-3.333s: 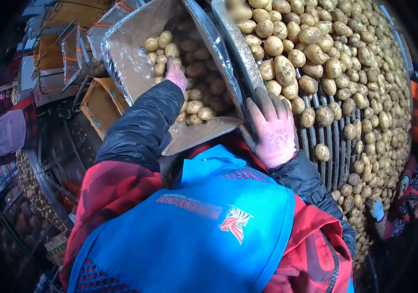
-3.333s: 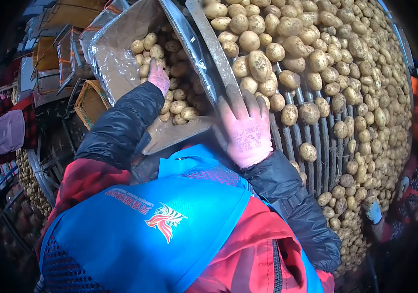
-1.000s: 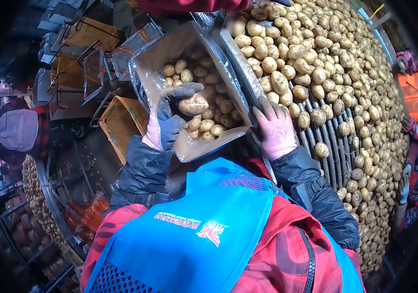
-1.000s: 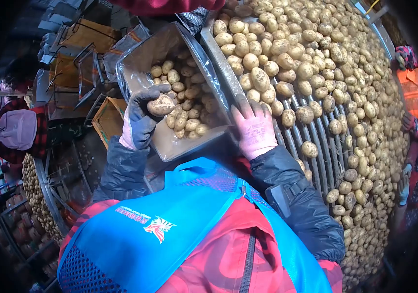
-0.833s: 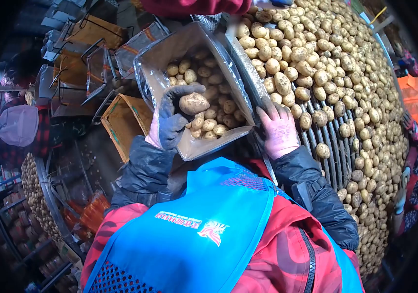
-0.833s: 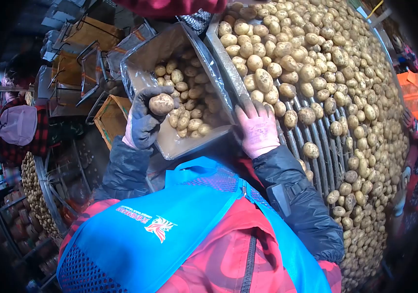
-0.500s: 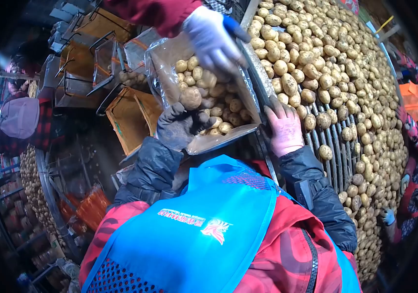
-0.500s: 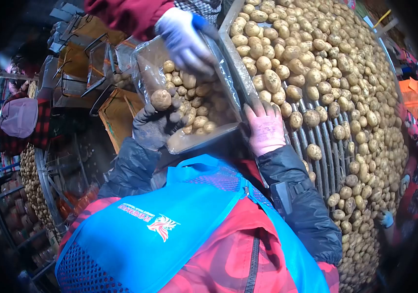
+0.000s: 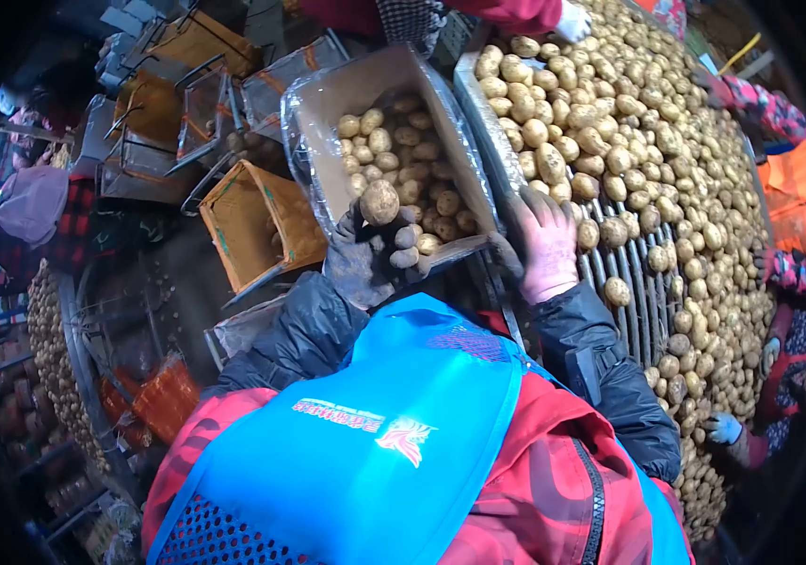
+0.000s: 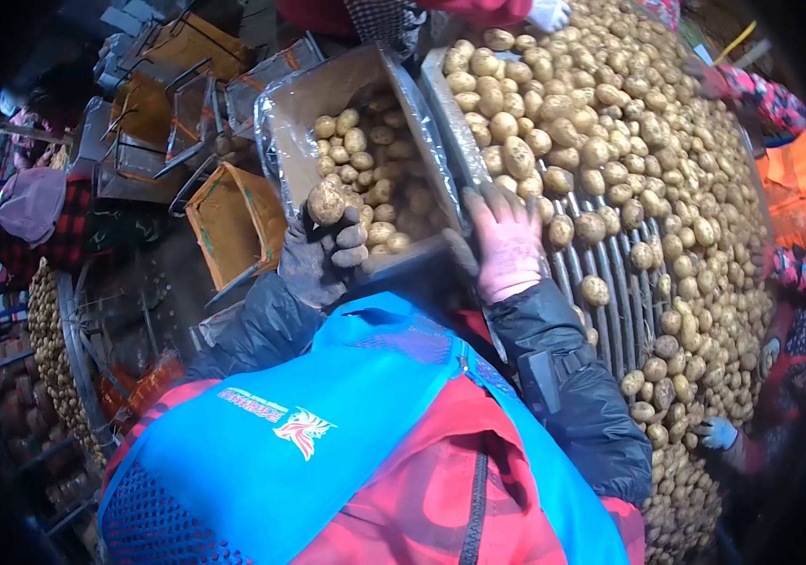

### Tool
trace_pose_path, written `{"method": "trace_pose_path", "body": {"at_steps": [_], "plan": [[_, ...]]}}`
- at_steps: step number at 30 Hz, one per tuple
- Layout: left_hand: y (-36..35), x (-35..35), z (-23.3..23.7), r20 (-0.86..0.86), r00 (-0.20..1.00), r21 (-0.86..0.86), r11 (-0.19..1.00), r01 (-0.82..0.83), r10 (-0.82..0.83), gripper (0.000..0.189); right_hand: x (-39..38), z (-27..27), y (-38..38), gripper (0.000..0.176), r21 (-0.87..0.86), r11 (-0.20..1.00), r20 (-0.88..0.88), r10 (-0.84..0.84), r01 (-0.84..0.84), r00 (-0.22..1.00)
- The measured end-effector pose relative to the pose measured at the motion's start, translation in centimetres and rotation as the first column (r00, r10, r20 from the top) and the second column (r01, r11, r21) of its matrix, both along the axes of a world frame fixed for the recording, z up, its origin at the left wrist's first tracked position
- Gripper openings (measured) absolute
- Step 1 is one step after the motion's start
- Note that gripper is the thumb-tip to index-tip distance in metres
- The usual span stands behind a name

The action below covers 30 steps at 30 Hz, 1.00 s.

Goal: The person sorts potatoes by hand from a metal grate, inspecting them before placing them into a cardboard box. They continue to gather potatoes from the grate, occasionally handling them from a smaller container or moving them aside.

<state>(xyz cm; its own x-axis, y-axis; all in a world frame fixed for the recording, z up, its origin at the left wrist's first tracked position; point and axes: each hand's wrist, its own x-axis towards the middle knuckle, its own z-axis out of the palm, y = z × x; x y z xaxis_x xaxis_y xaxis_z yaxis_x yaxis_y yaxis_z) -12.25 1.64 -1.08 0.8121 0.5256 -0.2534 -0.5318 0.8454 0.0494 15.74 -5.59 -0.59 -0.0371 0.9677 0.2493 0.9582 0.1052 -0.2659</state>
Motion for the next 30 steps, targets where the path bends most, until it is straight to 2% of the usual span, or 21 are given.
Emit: {"method": "trace_pose_path", "body": {"at_steps": [2,4,6,7,8,10,11,13,14,15,16,18,20,21,22,23,24,26,27,28,30], "plan": [[-0.6,1.4,0.1,0.100,0.993,-0.009,0.997,0.071,-0.069,0.062,-1.1,2.7,0.4,0.061,0.133,0.986,-0.312,0.142,-0.105,0.939],[-0.9,2.5,0.1,0.104,0.987,0.046,0.992,0.117,-0.122,0.059,-3.3,5.4,0.8,0.062,0.053,0.985,-0.715,0.154,-0.167,0.682],[-0.9,3.3,-0.1,-0.174,0.970,0.009,0.985,0.174,-0.170,0.057,-4.6,4.5,1.1,0.064,-0.051,0.979,-0.851,0.062,-0.199,0.522],[-1.7,5.0,2.8,-0.492,0.863,-0.088,0.993,0.082,-0.115,0.054,-5.2,5.3,0.9,0.064,-0.126,0.958,-0.948,-0.040,-0.258,0.315],[-1.8,5.5,3.2,-0.485,0.865,-0.090,0.991,0.096,-0.128,0.054,-5.2,7.3,0.6,0.060,-0.326,0.851,-0.934,-0.356,-0.413,0.004],[-1.7,6.1,3.4,-0.619,0.761,0.215,0.890,0.402,-0.194,0.056,-5.0,7.5,0.5,0.052,-0.351,0.849,-0.907,-0.413,-0.395,-0.081],[-1.5,6.2,3.1,-0.614,0.763,0.216,0.887,0.408,-0.202,0.056,-4.9,6.6,0.7,0.049,-0.330,0.878,-0.902,-0.402,-0.346,-0.158],[-0.9,6.0,2.3,-0.404,0.844,0.162,0.880,0.447,-0.354,0.054,-4.9,6.3,0.4,0.042,-0.338,0.898,-0.846,-0.421,-0.281,-0.327],[-0.9,6.2,2.1,-0.285,0.862,0.138,0.872,0.470,-0.419,0.054,-4.5,6.1,0.1,0.042,-0.344,0.900,-0.845,-0.421,-0.268,-0.328],[-0.9,6.4,2.2,-0.416,0.816,0.188,0.840,0.509,-0.402,0.056,-4.1,5.6,-0.1,0.041,-0.312,0.898,-0.798,-0.425,-0.311,-0.428],[-0.7,6.5,2.1,-0.412,0.813,0.187,0.835,0.517,-0.411,0.056,-3.7,5.4,-0.1,0.042,-0.272,0.897,-0.738,-0.427,-0.349,-0.522],[0.5,5.7,1.8,-0.690,0.654,0.252,0.744,0.619,-0.311,0.059,-3.8,4.9,0.8,0.047,-0.493,0.864,-0.733,-0.476,-0.103,-0.486],[2.9,4.3,-0.4,-0.186,0.903,-0.085,0.922,0.378,-0.387,0.053,-2.4,3.3,0.3,0.055,-0.470,0.877,-0.847,-0.480,-0.101,-0.228],[2.9,4.0,-0.7,-0.532,0.806,0.133,0.914,0.383,-0.261,0.052,-2.2,2.8,0.2,0.055,-0.473,0.876,-0.846,-0.482,-0.095,-0.229],[2.6,4.2,1.2,-0.777,0.628,0.326,0.835,0.443,-0.029,0.051,-2.3,2.7,0.2,0.059,-0.502,0.857,-0.785,-0.507,-0.114,-0.356],[2.3,4.4,2.2,-0.774,0.633,0.407,0.784,0.470,0.023,0.044,-2.5,2.6,0.2,0.063,-0.529,0.837,-0.705,-0.526,-0.141,-0.476],[1.8,4.7,2.4,-0.776,0.631,0.400,0.787,0.469,0.019,0.044,-2.7,2.7,0.1,0.063,-0.535,0.833,-0.700,-0.532,-0.144,-0.476],[1.3,5.4,2.5,-0.718,0.694,0.562,0.629,0.537,0.049,0.059,-3.0,3.5,0.3,0.072,-0.544,0.825,-0.687,-0.542,-0.153,-0.484],[1.8,4.9,0.8,-0.593,0.755,0.795,0.051,0.605,0.280,0.064,-3.1,3.5,0.4,0.072,-0.547,0.823,-0.685,-0.545,-0.154,-0.483],[1.5,5.4,0.9,-0.593,0.755,0.795,0.056,0.604,0.279,0.064,-3.2,3.4,0.5,0.070,-0.535,0.834,-0.710,-0.531,-0.137,-0.463],[0.7,6.8,1.3,-0.696,0.705,0.616,0.616,0.491,0.134,0.063,-3.3,3.3,0.7,0.068,-0.526,0.841,-0.731,-0.522,-0.125,-0.440]]}}
